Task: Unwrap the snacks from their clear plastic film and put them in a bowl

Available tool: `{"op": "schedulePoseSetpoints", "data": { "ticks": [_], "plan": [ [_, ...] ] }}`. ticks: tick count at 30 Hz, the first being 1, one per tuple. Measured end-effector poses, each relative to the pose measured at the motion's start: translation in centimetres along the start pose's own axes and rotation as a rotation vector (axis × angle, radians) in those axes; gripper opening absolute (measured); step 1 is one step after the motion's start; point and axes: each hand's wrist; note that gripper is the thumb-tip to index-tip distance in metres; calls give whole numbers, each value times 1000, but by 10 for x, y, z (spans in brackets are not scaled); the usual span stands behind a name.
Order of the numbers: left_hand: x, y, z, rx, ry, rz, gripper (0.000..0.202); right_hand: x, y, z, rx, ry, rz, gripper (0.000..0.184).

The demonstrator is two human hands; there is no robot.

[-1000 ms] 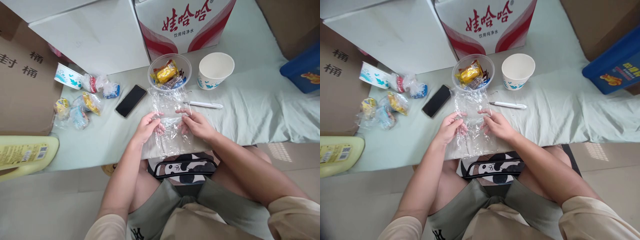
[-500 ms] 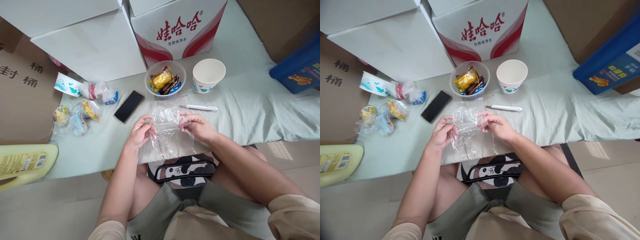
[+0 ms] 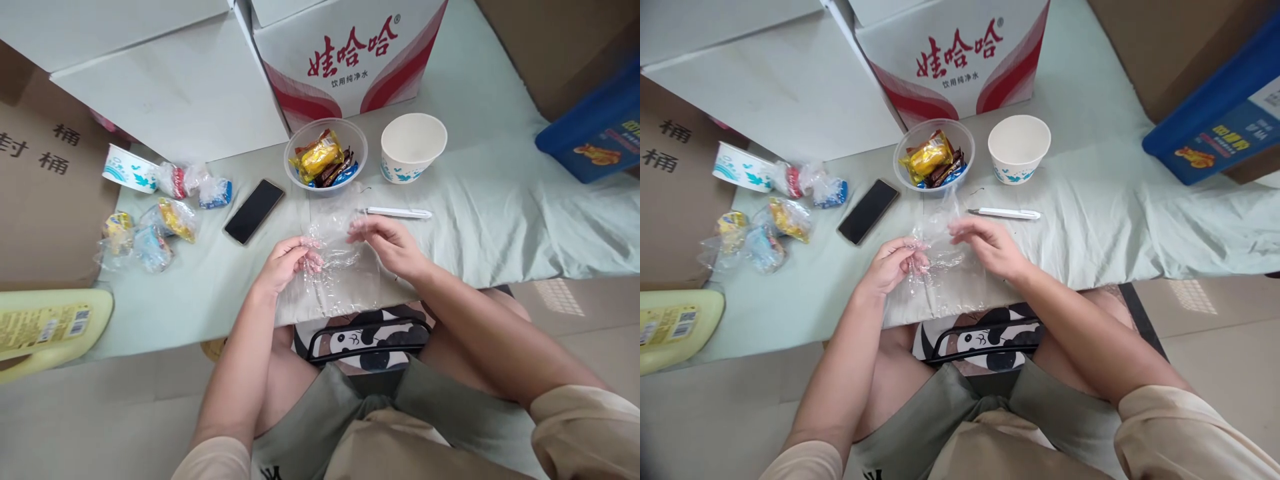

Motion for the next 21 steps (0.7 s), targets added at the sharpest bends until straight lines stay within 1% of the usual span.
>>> {"op": "schedulePoseSetpoints", "data": {
  "ticks": [1, 3, 5, 9, 12, 13, 15, 18, 19, 20, 21],
  "plan": [
    [0, 0, -1, 10, 11, 1, 18, 1, 1, -1, 7, 89, 19, 19],
    [0, 0, -3, 56, 13, -1, 17, 2, 4, -4, 39, 232, 65, 25],
    [-1, 1, -4, 117, 0, -4, 17, 3, 5, -7, 115, 319, 93, 27],
    [-6, 5, -5, 186, 4, 15, 23, 3, 6, -15, 404, 498, 111, 34],
    [-9, 6, -3, 158, -45, -35, 28, 5, 8, -18, 532, 612, 164, 37],
    [-10, 6, -2, 142, -74, -63, 27, 5, 9, -18, 537, 619, 181, 37],
    [-10, 7, 0, 118, -135, -99, 28, 6, 10, -18, 504, 567, 166, 36],
    [-10, 7, 5, 94, -211, -86, 48, 6, 9, -17, 406, 365, 28, 30],
    [-10, 7, 6, 88, -234, -72, 54, 5, 7, -17, 375, 293, -5, 31],
    [-9, 8, 8, 85, -253, -51, 58, 4, 5, -17, 351, 231, -15, 39],
    [-8, 8, 9, 85, -269, -25, 61, 4, 3, -17, 334, 182, -4, 54]
  ]
}}
Point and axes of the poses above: each hand's wrist, its own x-axis away from the middle knuckle, its own y-axis out of the back of the hand, z = x × y, and after that the axes turned 12 degrees about -z, right-handed
